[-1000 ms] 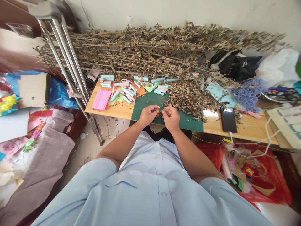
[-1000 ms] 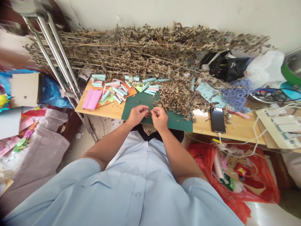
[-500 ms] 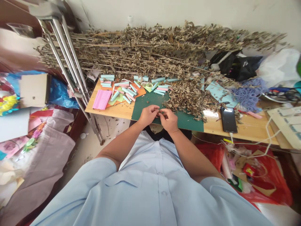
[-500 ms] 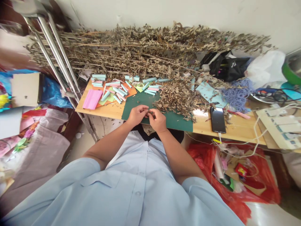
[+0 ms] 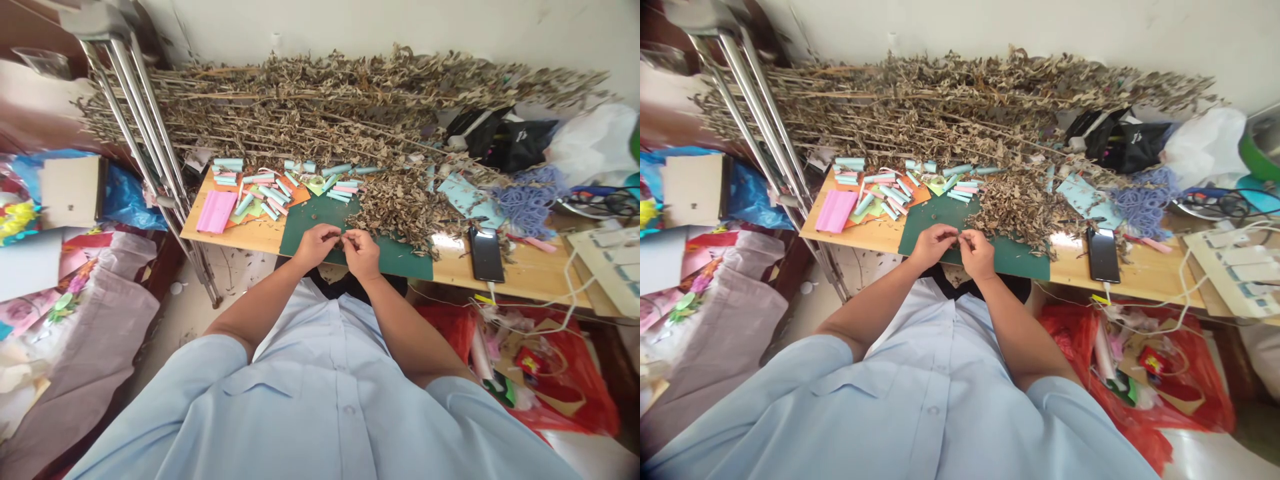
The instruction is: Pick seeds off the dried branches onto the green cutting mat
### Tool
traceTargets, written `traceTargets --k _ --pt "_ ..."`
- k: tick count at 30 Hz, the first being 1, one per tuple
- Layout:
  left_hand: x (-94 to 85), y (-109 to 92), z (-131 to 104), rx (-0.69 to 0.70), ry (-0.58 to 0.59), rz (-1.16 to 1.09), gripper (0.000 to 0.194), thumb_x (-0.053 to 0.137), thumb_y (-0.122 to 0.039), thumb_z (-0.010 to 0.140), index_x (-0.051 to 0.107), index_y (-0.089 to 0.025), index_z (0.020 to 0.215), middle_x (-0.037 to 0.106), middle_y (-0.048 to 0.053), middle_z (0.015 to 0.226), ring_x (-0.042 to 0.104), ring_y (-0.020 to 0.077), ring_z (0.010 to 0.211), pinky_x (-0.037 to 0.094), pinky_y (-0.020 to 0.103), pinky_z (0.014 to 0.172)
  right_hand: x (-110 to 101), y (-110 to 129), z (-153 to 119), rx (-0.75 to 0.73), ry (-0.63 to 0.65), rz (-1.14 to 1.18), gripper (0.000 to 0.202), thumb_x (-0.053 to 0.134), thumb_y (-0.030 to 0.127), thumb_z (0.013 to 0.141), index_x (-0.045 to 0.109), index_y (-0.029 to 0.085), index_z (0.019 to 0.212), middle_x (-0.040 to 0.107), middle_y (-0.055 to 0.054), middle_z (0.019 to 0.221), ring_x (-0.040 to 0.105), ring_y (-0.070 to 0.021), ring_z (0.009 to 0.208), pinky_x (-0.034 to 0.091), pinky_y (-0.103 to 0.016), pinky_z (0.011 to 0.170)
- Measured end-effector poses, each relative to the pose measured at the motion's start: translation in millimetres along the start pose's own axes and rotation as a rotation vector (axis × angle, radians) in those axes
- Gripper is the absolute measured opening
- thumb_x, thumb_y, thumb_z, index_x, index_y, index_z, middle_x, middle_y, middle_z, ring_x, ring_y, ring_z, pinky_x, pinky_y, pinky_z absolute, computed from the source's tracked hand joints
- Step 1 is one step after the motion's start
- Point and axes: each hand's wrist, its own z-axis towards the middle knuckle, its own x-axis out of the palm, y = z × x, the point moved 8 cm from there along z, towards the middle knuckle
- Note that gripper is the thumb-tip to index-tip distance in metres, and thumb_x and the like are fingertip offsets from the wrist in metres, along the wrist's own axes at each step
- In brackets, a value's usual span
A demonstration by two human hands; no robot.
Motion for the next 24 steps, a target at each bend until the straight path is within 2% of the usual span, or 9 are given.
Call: traceTargets --k 10,17,24 --pt "3.3 3.7 -2.1 -0.075 -0.008 -0.037 0.029 0.063 -0.010 0.084 0.072 -0.015 0.112 0.075 0.005 0.094 0.070 0.0112 0.080 0.058 0.022 0.074 1.0 2.7 -0.5 0.007 0.020 -0.014 0.019 0.062 0.034 0.092 0.067 0.023 0.107 0.076 -0.006 0.094 0.072 -0.0196 0.078 0.060 -0.036 0.080" --pt "3.7 13.8 0.1 -0.192 -0.025 -0.178 0.029 0.062 -0.011 0.084 0.069 -0.014 0.112 0.072 0.002 0.090 0.069 0.0100 0.071 0.059 0.021 0.065 -0.8 -8.2 4.0 0.104 -0.050 0.181 0.021 0.067 0.037 0.089 0.063 0.022 0.103 0.075 -0.005 0.089 0.070 -0.0179 0.068 0.061 -0.034 0.067" --pt "6.7 12.0 0.0 -0.268 -0.021 -0.221 0.023 0.066 -0.016 0.085 0.069 -0.015 0.108 0.074 0.002 0.087 0.070 0.0102 0.069 0.058 0.020 0.063 0.1 0.2 3.4 0.006 -0.031 0.033 0.022 0.064 0.034 0.092 0.065 0.023 0.110 0.077 -0.006 0.096 0.074 -0.0197 0.081 0.061 -0.037 0.082"
